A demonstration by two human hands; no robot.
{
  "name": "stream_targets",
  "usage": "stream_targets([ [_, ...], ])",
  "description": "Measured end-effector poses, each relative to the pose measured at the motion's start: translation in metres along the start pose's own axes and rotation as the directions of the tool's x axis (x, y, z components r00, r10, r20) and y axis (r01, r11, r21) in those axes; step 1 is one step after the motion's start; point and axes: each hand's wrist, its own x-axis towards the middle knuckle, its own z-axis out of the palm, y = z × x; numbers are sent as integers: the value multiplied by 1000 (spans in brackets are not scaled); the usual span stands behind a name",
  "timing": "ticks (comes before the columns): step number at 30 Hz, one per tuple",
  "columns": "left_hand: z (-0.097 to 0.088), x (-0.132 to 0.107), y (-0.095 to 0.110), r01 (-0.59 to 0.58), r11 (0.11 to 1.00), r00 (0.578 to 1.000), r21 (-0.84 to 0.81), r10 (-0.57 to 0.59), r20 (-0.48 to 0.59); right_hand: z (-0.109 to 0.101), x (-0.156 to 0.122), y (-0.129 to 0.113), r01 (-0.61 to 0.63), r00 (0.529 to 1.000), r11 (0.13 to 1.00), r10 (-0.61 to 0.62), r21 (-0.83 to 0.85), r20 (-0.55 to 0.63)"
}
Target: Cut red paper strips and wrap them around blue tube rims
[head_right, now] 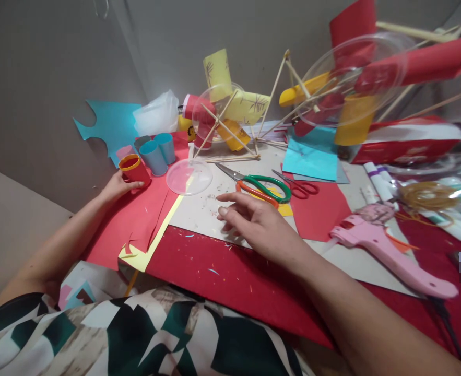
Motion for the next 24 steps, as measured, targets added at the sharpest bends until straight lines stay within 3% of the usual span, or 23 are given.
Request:
stream_targets([
  [6,-6,-12,2,-19,1000,1000,23,19,-14,0,0,4,9,1000,1000,-8,-28,25],
  [10,-13,-20,6,-45,997,991,56,52,-123,-1,0,2,-9,1000,1000,10,-15,9],
  [15,-9,-44,28,-135,986,916,101,163,-366,-1,-2,0,26,999,1000,-26,-4,-31],
  [17,1,-61,47,-216,965,883,153,259,-390,-1,-2,1,56,998,998,-56,-4,-38],
  [18,8,-71,58,-318,911,860,261,393,-324,-1,-1,1,70,997,997,-71,-11,-43],
  [20,26,-87,80,-559,718,780,416,625,-32,-1,0,2,100,993,994,-103,-41,-66],
  [22,46,-97,99,-750,499,648,435,687,328,-1,1,3,145,982,986,-153,-81,-107],
  [24,68,-101,113,-841,346,537,416,632,559,-1,1,4,230,956,965,-248,-125,-153],
])
